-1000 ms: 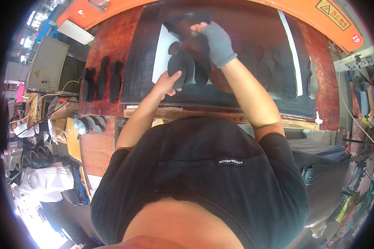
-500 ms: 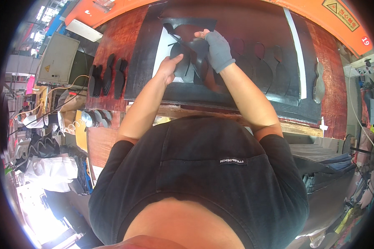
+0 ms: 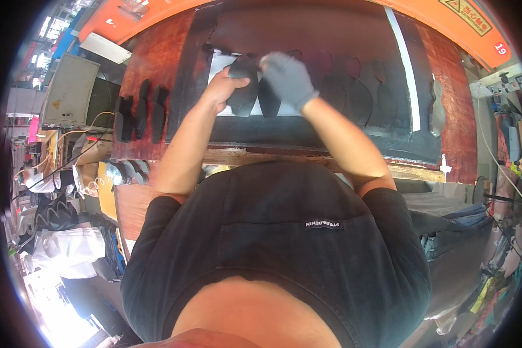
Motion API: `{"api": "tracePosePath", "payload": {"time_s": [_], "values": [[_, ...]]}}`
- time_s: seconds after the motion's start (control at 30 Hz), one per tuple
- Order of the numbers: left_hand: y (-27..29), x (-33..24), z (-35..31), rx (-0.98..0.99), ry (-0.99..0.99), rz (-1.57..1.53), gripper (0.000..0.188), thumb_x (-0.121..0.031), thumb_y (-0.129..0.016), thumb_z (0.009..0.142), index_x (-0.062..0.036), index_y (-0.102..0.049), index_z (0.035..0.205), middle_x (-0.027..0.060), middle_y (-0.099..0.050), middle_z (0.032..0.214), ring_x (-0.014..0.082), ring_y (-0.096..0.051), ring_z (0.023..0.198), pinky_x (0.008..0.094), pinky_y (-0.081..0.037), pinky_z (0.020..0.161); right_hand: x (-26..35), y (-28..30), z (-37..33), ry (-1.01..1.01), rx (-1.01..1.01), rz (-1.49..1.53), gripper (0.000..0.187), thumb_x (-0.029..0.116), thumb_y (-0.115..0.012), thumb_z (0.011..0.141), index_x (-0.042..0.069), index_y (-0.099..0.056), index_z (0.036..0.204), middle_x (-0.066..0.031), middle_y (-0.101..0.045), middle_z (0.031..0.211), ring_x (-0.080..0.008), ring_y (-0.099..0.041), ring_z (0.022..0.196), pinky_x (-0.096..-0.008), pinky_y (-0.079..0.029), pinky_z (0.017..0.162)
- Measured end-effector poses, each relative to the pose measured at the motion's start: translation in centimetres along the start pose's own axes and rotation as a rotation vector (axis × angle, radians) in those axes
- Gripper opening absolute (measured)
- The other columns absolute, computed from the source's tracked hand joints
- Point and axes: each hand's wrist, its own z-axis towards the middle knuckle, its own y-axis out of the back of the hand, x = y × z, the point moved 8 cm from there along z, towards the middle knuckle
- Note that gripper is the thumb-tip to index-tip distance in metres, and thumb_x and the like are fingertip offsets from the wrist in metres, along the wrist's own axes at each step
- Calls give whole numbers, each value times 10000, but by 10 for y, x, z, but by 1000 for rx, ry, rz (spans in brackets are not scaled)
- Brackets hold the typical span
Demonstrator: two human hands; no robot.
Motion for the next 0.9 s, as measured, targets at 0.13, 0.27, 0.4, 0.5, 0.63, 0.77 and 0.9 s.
{"api": "tracePosePath", "payload": {"time_s": [0.13,0.27,0.4,0.5,0.63,0.77,0.9], "values": [[4,18,-9,-119,237,-309,254,-10,-604,806,-3,-576,1058,110,-636,981,212,-625,868,342,-509,773,-23,41,21,-542,-81,641,187,187,-545,906,45,-636,985,-57,-660,951,-134,-619,823,-255,-506,732],[-35,21,22,-118,88,-2,340,-101,-669,803,13,-559,1105,108,-630,1003,209,-611,877,359,-493,762,-16,51,28,-466,-103,565,193,188,-528,905,44,-633,979,-70,-662,970,-133,-604,865,-270,-498,746],[-51,38,37,-77,238,137,458,-274,-728,770,-48,-558,1131,75,-622,1053,202,-588,960,372,-449,744,-34,48,24,-376,-117,717,208,206,-541,887,51,-652,970,-41,-667,947,-116,-589,823,-262,-482,719],[-51,43,33,-119,342,-51,425,-137,-740,757,42,-567,1101,145,-620,1061,271,-621,954,413,-505,774,-51,53,17,-454,-127,795,210,195,-534,890,48,-649,986,-48,-667,975,-124,-589,851,-270,-478,755],[-60,42,31,-53,467,-124,410,-169,-698,797,-31,-541,1149,108,-612,1088,260,-608,993,431,-497,827,-53,58,16,-448,-124,873,214,187,-529,891,49,-647,1003,-50,-664,1007,-129,-579,893,-278,-465,804],[-67,42,31,-9,484,-232,413,-204,-670,827,-67,-524,1189,104,-590,1161,245,-567,1075,417,-454,892,-54,57,19,-413,-135,924,204,141,-499,917,5,-598,1033,-116,-648,1056,-185,-614,907,-304,-503,798],[-50,30,27,-110,303,-60,499,-184,-685,809,34,-488,1213,158,-548,1195,255,-515,1128,410,-394,951,-59,66,17,-418,-143,666,223,153,-515,913,19,-622,1055,-69,-642,1030,-152,-592,924,-271,-469,817]]}}
